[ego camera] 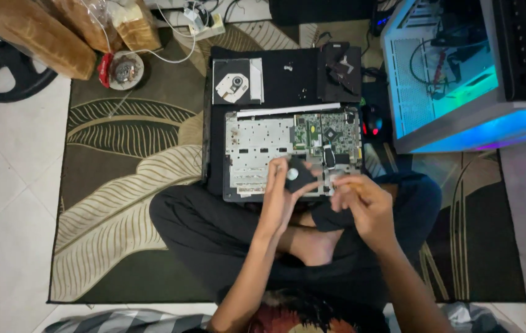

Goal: Disassembling a laptop to remove internal components including the cooling fan and RAM modules using a screwdriver and prying tool.

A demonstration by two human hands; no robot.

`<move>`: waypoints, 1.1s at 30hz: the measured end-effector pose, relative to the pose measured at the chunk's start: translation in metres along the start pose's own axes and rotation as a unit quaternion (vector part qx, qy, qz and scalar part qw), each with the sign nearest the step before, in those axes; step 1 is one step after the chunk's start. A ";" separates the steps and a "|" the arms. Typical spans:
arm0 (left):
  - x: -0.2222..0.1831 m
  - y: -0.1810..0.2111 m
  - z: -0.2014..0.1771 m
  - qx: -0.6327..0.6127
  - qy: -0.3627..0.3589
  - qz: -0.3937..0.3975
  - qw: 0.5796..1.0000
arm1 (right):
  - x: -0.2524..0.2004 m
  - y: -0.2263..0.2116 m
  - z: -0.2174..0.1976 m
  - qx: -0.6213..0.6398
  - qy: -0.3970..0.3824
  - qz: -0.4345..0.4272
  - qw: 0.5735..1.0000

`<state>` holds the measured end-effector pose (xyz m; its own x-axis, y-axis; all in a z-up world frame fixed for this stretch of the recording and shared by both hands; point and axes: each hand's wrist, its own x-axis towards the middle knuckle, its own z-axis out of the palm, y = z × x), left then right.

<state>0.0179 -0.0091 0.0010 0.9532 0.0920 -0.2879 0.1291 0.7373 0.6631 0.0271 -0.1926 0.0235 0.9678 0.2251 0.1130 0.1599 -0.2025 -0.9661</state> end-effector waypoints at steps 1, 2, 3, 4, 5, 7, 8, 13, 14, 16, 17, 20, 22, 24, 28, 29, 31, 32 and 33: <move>0.004 -0.001 0.003 0.000 0.003 -0.004 1.000 | 0.005 0.000 0.002 0.001 0.000 0.005 1.000; 0.005 -0.003 0.005 -0.037 -0.008 -0.009 0.999 | 0.008 0.000 0.005 -0.008 0.025 -0.017 1.000; 0.006 -0.005 0.006 -0.074 -0.018 -0.014 0.997 | 0.011 0.000 0.008 -0.017 0.049 -0.038 0.998; 0.006 -0.005 0.009 -0.073 -0.018 -0.016 0.997 | 0.014 0.002 0.011 -0.016 0.050 -0.036 0.998; 0.007 -0.005 0.012 -0.062 -0.023 -0.004 0.998 | 0.017 0.003 0.014 -0.023 0.070 -0.046 0.996; 0.005 -0.006 0.016 -0.052 -0.024 0.006 0.998 | 0.018 0.007 0.022 -0.031 0.087 -0.051 0.994; 0.004 -0.006 0.018 -0.044 -0.035 -0.003 0.998 | 0.017 0.010 0.026 -0.084 0.082 -0.103 0.988; 0.007 -0.020 0.014 -0.090 -0.038 -0.013 0.995 | 0.019 -0.011 0.044 -0.137 0.032 -0.187 0.972; 0.005 -0.015 0.013 -0.080 -0.038 -0.011 0.996 | 0.025 -0.005 0.035 -0.166 0.072 -0.199 0.963; 0.004 -0.013 0.013 -0.069 -0.037 -0.008 0.997 | 0.027 0.001 0.035 -0.194 0.111 -0.209 0.952; 0.005 -0.015 0.014 -0.062 -0.035 -0.001 0.997 | 0.023 0.001 0.043 -0.168 0.079 -0.226 0.956; 0.007 -0.016 0.010 -0.046 -0.029 -0.012 0.998 | 0.026 0.011 0.043 -0.148 0.052 -0.242 0.958; 0.007 -0.014 0.010 -0.037 -0.023 -0.026 0.999 | 0.030 0.018 0.038 -0.155 0.054 -0.243 0.956; 0.005 -0.011 0.012 -0.020 -0.008 -0.028 0.999 | 0.031 0.021 0.039 -0.191 0.101 -0.247 0.945; 0.007 -0.008 0.003 -0.028 -0.005 -0.008 1.000 | 0.029 0.021 0.038 -0.104 0.047 -0.223 0.968; 0.008 -0.007 0.002 -0.043 -0.005 -0.002 0.999 | 0.033 0.025 0.030 -0.115 0.063 -0.226 0.965; 0.007 -0.004 0.006 -0.060 -0.005 0.006 0.998 | 0.035 0.023 0.022 -0.126 0.077 -0.232 0.961; 0.003 0.000 0.011 -0.045 -0.004 -0.009 0.999 | 0.031 0.016 0.023 -0.099 0.047 -0.191 0.975; 0.000 0.004 0.016 -0.030 -0.002 -0.024 0.999 | 0.027 0.010 0.024 -0.072 0.017 -0.149 0.986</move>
<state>0.0231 -0.0171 0.0142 0.9477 0.0532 -0.3148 0.1573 0.7802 0.6054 0.0500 -0.1660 0.0114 0.8788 0.2645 0.3972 0.4624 -0.2660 -0.8459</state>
